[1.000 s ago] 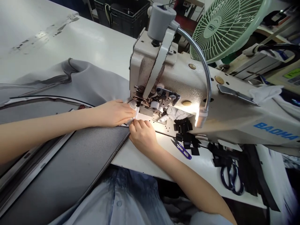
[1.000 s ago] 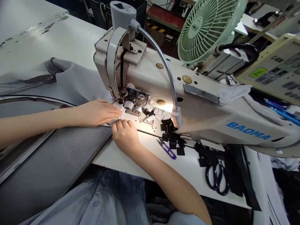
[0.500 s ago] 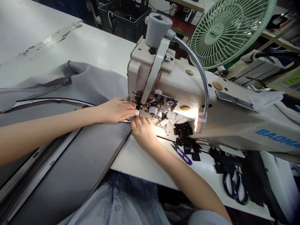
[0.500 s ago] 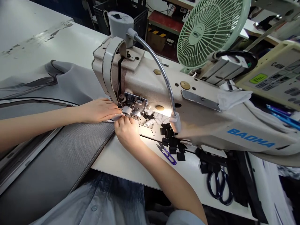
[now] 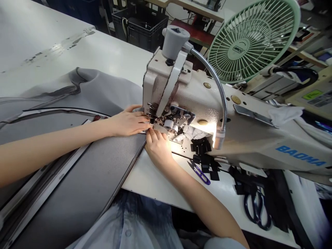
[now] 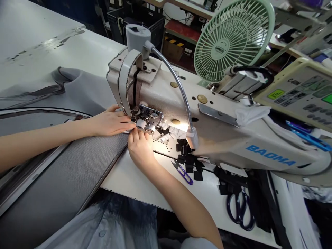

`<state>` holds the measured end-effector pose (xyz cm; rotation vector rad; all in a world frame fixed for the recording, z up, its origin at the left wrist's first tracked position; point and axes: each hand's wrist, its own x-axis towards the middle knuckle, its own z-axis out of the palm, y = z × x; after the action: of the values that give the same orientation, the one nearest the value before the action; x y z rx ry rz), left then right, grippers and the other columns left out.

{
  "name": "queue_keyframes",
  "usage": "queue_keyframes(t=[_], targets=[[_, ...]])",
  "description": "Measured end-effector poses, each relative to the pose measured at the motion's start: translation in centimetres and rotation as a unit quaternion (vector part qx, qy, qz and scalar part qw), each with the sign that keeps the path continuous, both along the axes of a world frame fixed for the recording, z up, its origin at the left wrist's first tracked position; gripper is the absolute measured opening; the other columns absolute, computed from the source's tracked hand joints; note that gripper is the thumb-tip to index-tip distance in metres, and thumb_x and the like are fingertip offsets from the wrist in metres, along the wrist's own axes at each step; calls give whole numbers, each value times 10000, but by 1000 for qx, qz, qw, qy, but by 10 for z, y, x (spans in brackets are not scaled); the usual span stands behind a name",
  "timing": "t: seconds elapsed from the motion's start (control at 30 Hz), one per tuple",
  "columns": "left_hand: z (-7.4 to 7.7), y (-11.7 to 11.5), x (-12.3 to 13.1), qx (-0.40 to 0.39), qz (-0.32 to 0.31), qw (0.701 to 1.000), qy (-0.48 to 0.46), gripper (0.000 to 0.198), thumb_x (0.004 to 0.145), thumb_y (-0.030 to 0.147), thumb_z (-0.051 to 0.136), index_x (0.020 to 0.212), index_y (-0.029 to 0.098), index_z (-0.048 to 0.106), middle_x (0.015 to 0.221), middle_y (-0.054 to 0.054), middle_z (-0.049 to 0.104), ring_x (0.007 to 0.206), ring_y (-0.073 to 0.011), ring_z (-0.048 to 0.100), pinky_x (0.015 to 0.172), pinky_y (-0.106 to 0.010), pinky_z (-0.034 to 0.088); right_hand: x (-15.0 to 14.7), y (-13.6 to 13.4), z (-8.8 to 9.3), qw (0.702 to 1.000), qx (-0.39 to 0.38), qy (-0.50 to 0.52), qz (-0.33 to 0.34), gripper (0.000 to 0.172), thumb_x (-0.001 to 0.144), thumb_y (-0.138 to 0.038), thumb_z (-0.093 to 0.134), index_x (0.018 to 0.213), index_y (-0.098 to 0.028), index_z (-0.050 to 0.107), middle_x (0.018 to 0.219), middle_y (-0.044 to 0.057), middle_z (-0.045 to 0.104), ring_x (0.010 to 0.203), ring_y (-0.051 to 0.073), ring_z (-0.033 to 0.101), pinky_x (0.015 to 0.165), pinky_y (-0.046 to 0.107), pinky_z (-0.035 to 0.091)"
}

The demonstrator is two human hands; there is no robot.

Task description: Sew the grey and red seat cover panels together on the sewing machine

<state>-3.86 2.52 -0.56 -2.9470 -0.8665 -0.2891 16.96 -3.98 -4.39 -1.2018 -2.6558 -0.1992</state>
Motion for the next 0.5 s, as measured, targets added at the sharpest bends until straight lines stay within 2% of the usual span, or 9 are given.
queue_keyframes(t=[0.07, 0.2, 0.5], targets=[[0, -9, 2, 14, -3, 1000, -18, 294, 1032, 262, 414, 1187, 266, 663, 1234, -3, 704, 1217, -197, 567, 1167, -413, 219, 0, -6, -2, 1000, 4, 12, 22, 316, 961, -105, 441, 1179, -51, 663, 1312, 242, 637, 1105, 291, 598, 830, 413, 471], [-2, -17, 6, 12, 14, 999, -43, 267, 1028, 250, 428, 1134, 248, 673, 1179, -4, 725, 1167, -174, 596, 1105, -386, 288, 3, -8, -1, 998, 2, 14, 58, 268, 966, -122, 463, 1099, -59, 687, 1273, 236, 661, 1104, 281, 610, 849, 400, 469], [-2, -13, 9, -1, 56, 998, -41, 291, 1044, 265, 404, 1153, 240, 672, 1183, -1, 723, 1151, -181, 592, 1087, -390, 279, 5, 7, 0, 999, 9, 1, 37, 269, 964, -140, 471, 1108, -73, 689, 1313, 201, 655, 1125, 266, 619, 859, 376, 475]])
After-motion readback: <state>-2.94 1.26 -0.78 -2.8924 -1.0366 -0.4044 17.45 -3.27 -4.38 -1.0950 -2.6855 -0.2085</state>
